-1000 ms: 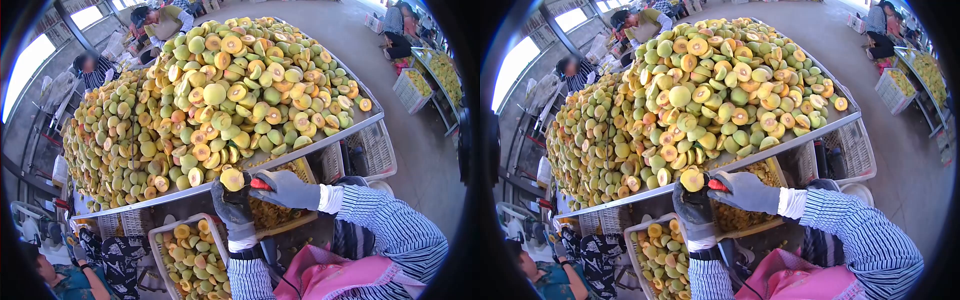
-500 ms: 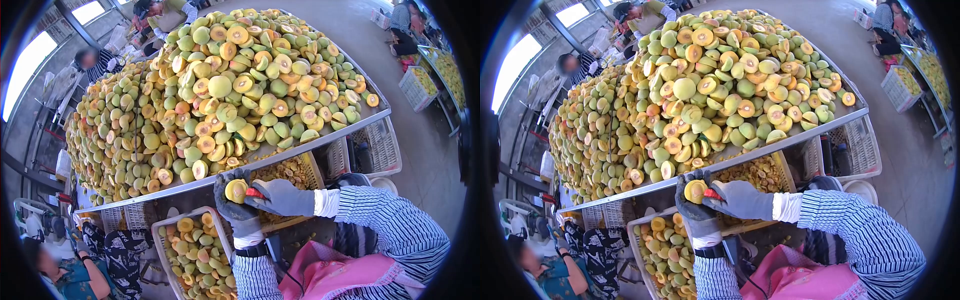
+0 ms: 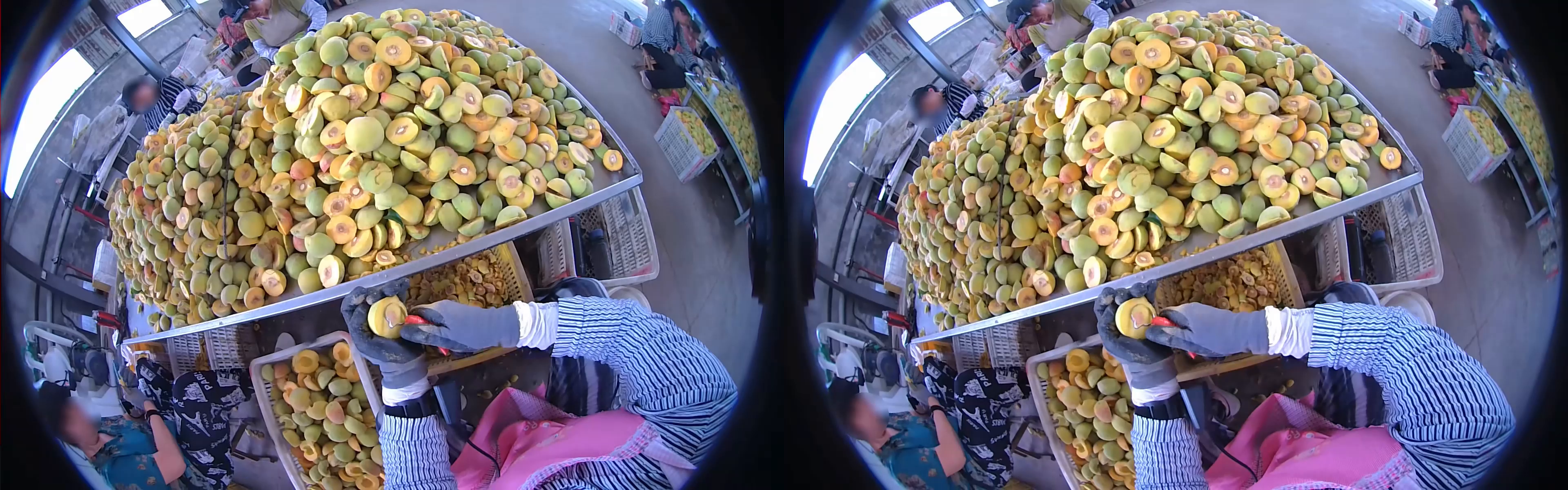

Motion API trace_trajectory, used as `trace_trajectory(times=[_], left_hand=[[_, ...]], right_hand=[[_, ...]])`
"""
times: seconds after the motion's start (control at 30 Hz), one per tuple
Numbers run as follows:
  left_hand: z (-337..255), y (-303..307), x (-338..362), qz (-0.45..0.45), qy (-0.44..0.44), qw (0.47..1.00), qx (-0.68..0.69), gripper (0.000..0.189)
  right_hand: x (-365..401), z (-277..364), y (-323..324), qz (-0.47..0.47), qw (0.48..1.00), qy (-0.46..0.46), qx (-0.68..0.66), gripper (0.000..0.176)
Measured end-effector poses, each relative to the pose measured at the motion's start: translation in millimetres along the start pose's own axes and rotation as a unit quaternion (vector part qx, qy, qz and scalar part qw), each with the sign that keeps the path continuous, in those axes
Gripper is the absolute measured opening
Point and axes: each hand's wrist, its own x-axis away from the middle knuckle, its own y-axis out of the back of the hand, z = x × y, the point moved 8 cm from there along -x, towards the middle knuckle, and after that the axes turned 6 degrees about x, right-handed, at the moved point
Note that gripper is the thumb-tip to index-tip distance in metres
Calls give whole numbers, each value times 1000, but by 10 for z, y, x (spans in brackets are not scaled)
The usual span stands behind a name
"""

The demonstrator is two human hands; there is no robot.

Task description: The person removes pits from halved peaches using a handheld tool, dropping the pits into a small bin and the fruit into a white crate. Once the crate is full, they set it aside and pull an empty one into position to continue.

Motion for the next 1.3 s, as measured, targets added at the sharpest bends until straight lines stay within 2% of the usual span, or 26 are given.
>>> trace_trajectory(times=[0.17, 0.23, 0.27, 0.3, 0.33, 0.4, 0.43, 0.5, 0.57, 0.63, 0.67, 0.7, 0.73, 0.77, 0.8, 0.87, 0.9, 0.93, 0.97, 1.0, 1.1, 1.13, 1.17, 1.2, 1.23, 1.3], left_hand=[[83, -39, 14, 5, 66, 997, -48, 38], [-128, -46, 52, 17, -92, 951, -296, 41], [-169, -112, 80, 52, -106, 938, -327, 39], [-182, -112, 68, 52, -108, 938, -326, 39], [-253, -101, 75, 39, -142, 931, -333, 36], [-367, -204, 99, 27, -195, 918, -344, 34], [-355, -209, 101, 30, -193, 918, -346, 34], [-253, -167, 97, 18, -146, 916, -372, 36], [-215, -178, 91, 15, -142, 933, -331, 39], [-319, -302, 110, 58, -212, 879, -424, 42], [-391, -381, 154, 63, -242, 850, -464, 44], [-385, -387, 149, 64, -243, 850, -464, 44], [-364, -367, 143, 58, -235, 858, -453, 42], [-334, -334, 146, 51, -226, 867, -442, 40], [-320, -289, 133, 52, -224, 867, -441, 40], [-29, -19, -14, 53, -16, 943, -328, 36], [6, 37, -17, 52, -13, 943, -328, 36], [-156, -70, 21, 79, -170, 870, -456, 34], [-266, -232, 129, 103, -321, 754, -563, 33], [-348, -428, 127, 104, -271, 790, -539, 35], [-305, -457, 126, 116, -315, 796, -504, 38], [-302, -558, 175, 117, -348, 753, -546, 39], [-308, -631, 184, 121, -349, 753, -544, 39], [-191, -367, 1, 42, -126, 953, -274, 40], [169, -203, 7, -49, 119, 991, 41, 42], [193, -64, 16, -86, 124, 989, 9, 47]], right_hand=[[37, 66, 143, -87, 989, 82, 82, 54], [91, 143, 155, -117, 981, 102, 113, 55], [94, 52, 66, -21, 1000, 17, 6, 56], [137, -14, -60, 73, 990, -67, -102, 57], [143, -14, -52, 73, 990, -66, -103, 57], [149, 68, -153, 144, 951, -25, -274, 60], [134, 29, -172, 142, 950, -25, -277, 60], [94, -83, -114, 83, 979, -20, -185, 62], [126, -84, -85, 101, 973, -49, -203, 62], [196, -79, -114, 117, 964, -75, -226, 62], [252, -45, -170, 158, 935, -87, -305, 63], [296, -9, -221, 197, 898, -98, -381, 64], [228, -96, -204, 139, 928, -93, -334, 65], [195, -153, -210, 139, 927, -94, -335, 65], [150, -221, -147, 101, 960, -79, -250, 66], [147, -224, -14, 53, 988, -75, -121, 67], [157, -213, -21, 54, 988, -77, -123, 67], [152, -177, -47, 66, 982, -71, -163, 66], [145, -131, -63, 79, 974, -63, -202, 65], [152, -96, -65, 82, 974, -60, -202, 65], [175, -87, -86, 79, 965, -81, -236, 60], [167, -116, -9, 40, 982, -65, -174, 58], [149, -142, 76, -2, 993, -49, -109, 56], [85, -114, 153, -50, 999, -4, -16, 53], [69, -152, 127, -50, 999, -5, -16, 53], [61, -242, 2, -15, 997, -46, -56, 57]])
